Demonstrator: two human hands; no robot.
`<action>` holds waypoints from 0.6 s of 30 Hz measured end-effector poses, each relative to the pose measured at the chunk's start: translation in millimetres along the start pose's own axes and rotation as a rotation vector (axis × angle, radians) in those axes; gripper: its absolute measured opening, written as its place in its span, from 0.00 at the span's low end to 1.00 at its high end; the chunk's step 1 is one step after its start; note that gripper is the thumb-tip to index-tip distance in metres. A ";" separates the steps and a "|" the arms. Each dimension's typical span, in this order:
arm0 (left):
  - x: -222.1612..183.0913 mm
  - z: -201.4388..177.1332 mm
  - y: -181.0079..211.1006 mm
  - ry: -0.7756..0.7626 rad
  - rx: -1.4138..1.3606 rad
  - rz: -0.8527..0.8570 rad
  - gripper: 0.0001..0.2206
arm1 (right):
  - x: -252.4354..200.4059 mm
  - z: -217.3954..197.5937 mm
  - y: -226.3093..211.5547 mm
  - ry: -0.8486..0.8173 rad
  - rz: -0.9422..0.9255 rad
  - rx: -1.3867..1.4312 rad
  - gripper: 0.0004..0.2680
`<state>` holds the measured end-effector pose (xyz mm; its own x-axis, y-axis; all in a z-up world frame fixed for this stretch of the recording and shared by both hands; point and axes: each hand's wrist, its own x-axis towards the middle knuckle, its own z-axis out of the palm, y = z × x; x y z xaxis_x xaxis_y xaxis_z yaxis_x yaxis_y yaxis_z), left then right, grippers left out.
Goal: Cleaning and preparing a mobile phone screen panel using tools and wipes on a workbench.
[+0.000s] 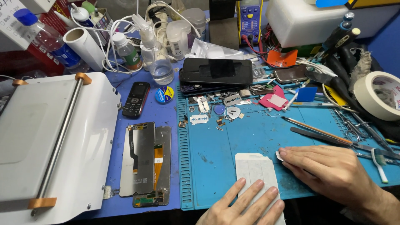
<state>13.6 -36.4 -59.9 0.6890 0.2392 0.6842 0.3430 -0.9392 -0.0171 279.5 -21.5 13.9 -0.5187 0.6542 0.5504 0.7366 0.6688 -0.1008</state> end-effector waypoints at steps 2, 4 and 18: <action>7.0 -2.5 4.2 0.002 -0.036 -0.068 0.17 | -0.8 0.0 1.2 0.002 -0.005 0.001 0.08; 8.8 -5.2 3.7 -0.023 -0.036 -0.055 0.17 | -0.5 -1.1 1.1 -0.003 -0.004 0.008 0.08; 20.2 -21.9 -21.7 0.020 -0.138 0.081 0.09 | 0.4 0.2 0.7 0.006 0.005 0.005 0.08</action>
<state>6.0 -16.7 -29.8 0.6976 0.1577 0.6990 0.1950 -0.9804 0.0266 279.7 -20.7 13.8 -0.5128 0.6554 0.5545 0.7369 0.6674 -0.1074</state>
